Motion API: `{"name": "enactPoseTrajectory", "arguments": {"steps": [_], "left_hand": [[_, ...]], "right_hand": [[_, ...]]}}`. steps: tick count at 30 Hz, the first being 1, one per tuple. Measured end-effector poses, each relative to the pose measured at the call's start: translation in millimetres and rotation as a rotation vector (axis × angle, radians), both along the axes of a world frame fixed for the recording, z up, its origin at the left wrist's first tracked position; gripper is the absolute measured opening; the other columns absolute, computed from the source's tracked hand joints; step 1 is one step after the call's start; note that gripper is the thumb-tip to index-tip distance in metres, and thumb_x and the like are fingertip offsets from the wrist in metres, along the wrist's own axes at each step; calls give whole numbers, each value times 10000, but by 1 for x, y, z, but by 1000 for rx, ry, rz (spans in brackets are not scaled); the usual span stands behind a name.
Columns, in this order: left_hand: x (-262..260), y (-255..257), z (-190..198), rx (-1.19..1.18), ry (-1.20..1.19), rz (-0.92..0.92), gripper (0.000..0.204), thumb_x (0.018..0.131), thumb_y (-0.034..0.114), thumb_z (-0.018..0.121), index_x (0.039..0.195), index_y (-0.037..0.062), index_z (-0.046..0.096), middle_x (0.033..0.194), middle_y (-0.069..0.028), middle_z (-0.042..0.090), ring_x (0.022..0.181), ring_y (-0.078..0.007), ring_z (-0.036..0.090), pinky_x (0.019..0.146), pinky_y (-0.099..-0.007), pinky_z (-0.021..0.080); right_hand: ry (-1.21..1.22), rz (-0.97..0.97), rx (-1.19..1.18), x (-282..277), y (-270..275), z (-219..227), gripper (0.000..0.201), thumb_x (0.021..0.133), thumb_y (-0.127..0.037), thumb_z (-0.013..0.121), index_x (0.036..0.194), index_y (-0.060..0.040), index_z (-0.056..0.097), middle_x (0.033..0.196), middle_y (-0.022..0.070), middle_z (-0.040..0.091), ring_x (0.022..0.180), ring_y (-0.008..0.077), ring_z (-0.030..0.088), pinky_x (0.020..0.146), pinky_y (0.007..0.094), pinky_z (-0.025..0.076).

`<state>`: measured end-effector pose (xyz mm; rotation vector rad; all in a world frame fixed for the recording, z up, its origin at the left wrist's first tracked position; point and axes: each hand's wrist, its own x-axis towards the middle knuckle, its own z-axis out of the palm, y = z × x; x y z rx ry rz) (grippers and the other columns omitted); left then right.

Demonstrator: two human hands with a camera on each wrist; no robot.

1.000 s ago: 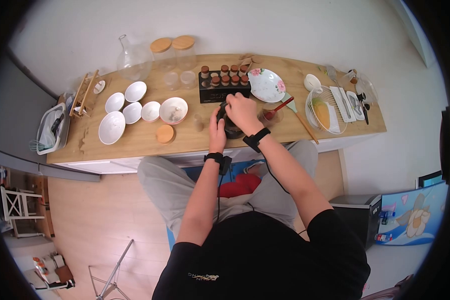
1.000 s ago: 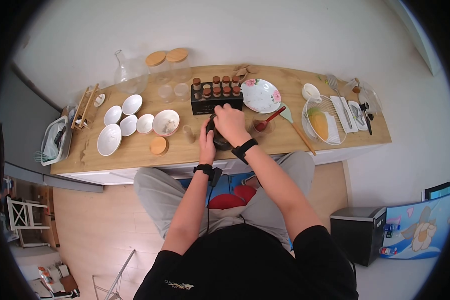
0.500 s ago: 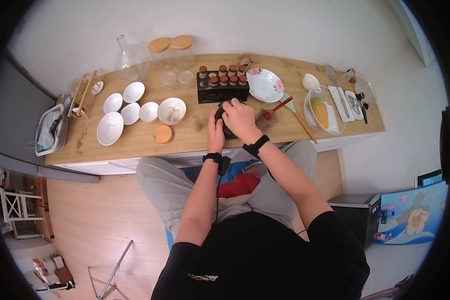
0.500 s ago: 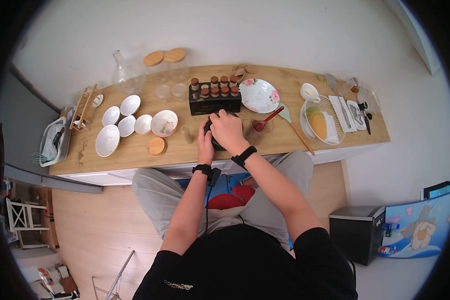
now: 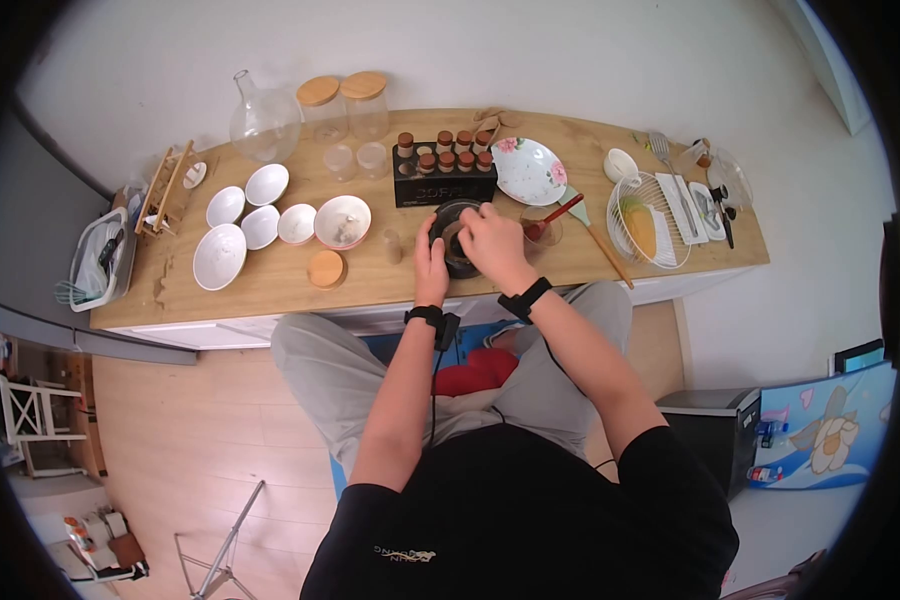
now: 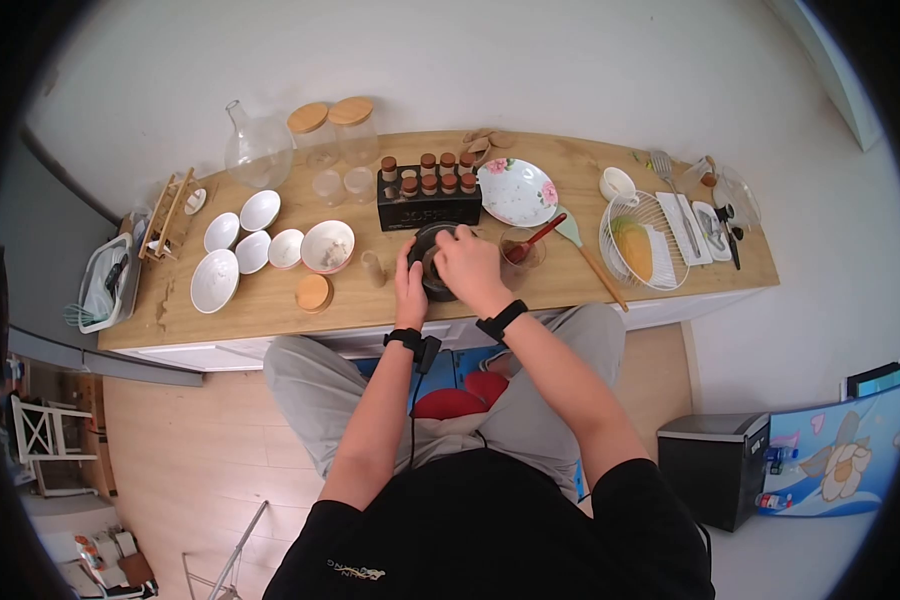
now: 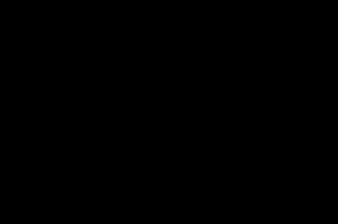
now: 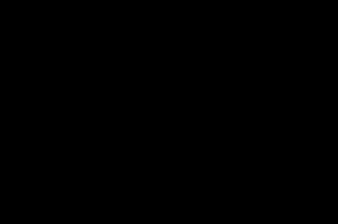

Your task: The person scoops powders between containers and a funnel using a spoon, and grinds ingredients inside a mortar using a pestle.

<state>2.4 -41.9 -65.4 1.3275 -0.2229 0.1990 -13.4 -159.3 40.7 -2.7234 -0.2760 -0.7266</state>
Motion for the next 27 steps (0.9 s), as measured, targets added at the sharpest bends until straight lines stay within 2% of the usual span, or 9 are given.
{"name": "enactPoseTrajectory", "arguments": {"steps": [1,6,9,14,17,19,21,25,27], "left_hand": [[1,0,0,3,0,-1,425,955,86,422,1364,-29,439,1373,-160,494,1279,-258,450,1090,-331,308],[-2,3,5,9,41,-32,427,951,74,424,1365,-31,438,1373,-164,495,1272,-261,456,1083,-330,317],[-2,5,5,72,7,-36,428,969,106,404,1379,-17,417,1347,-130,488,1219,-212,459,1054,-303,332],[-1,1,1,19,10,-32,432,975,110,399,1390,-10,409,1363,-131,475,1248,-214,443,1072,-309,319],[-1,1,2,39,0,-14,429,978,113,394,1389,-8,409,1365,-134,471,1251,-216,444,1073,-312,320],[-1,1,3,12,12,-8,416,962,83,416,1364,-24,436,1383,-160,483,1290,-256,442,1092,-337,312],[-1,2,4,12,22,-27,416,961,77,415,1364,-24,435,1379,-161,487,1284,-257,447,1087,-335,317],[-4,3,10,-5,67,-52,419,956,66,417,1364,-24,435,1366,-161,498,1266,-258,462,1074,-329,329],[0,3,2,9,31,-29,422,954,71,420,1365,-25,436,1363,-161,498,1263,-258,462,1075,-332,327]], "right_hand": [[-26,33,-76,-1,7,3,88,763,-149,637,822,-88,609,766,117,579,647,305,637,546,411,516],[-35,40,-94,24,20,-1,86,753,-154,650,812,-100,617,781,107,576,651,314,633,564,420,510],[11,-47,-20,41,5,-5,84,769,-166,648,814,-101,618,774,106,607,679,325,640,583,429,514],[55,-48,79,31,-28,-14,69,803,-167,620,821,-100,612,775,114,621,671,332,636,589,444,523],[46,-35,70,7,-16,-8,65,803,-166,620,826,-106,611,784,108,601,664,331,630,575,430,520],[11,-15,-14,-1,-2,-3,89,776,-167,639,828,-100,612,790,111,582,658,314,636,556,409,516],[-59,91,-129,-4,14,4,119,744,-167,653,825,-86,619,786,121,578,643,297,643,540,394,512],[-18,66,-171,22,25,5,125,730,-151,649,823,-67,641,766,132,588,639,292,650,550,383,520],[2,42,-106,36,19,2,121,744,-156,646,831,-72,643,764,138,605,661,312,655,578,401,530]]}}
